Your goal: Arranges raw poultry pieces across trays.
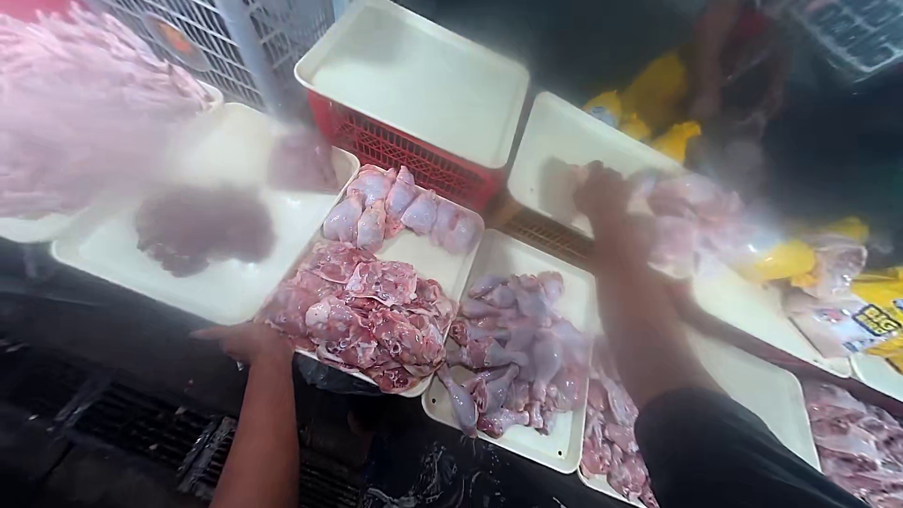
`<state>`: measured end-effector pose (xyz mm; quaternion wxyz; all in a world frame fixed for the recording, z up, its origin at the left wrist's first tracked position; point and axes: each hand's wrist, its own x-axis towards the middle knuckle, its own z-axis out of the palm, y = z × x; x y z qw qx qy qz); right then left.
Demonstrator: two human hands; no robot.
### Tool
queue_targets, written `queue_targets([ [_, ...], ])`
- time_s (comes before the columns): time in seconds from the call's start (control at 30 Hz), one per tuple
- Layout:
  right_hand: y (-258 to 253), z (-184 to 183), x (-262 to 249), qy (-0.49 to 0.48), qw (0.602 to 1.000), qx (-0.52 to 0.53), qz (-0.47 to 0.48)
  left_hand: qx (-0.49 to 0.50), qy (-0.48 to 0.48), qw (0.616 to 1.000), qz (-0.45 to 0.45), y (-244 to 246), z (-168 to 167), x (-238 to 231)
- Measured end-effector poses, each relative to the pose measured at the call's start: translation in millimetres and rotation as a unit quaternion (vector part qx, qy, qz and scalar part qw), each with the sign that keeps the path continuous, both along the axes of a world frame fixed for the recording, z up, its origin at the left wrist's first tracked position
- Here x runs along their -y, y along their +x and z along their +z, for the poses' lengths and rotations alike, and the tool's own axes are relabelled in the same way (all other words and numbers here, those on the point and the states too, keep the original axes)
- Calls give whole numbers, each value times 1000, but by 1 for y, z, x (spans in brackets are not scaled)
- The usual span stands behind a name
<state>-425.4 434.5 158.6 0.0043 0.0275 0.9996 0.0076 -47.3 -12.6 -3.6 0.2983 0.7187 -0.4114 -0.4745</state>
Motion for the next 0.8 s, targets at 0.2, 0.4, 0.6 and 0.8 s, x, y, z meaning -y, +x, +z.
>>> queue_targets([
  [0.2, 84, 48, 34, -450, 885, -79, 93, 5, -1, 1000, 0, -3, -4, 2],
  [0.4, 120, -37, 171, -579, 791, 84, 176, 9, -12, 1000, -8, -2, -11, 0],
  [0.6, 155, -116, 257, -261, 919, 113, 274, 8, -39, 999, 7, -1, -8, 0],
  [0.8, 142, -119, 258, -289, 896, 148, 304, -59, -59, 986, -142, 19, -11, -11],
])
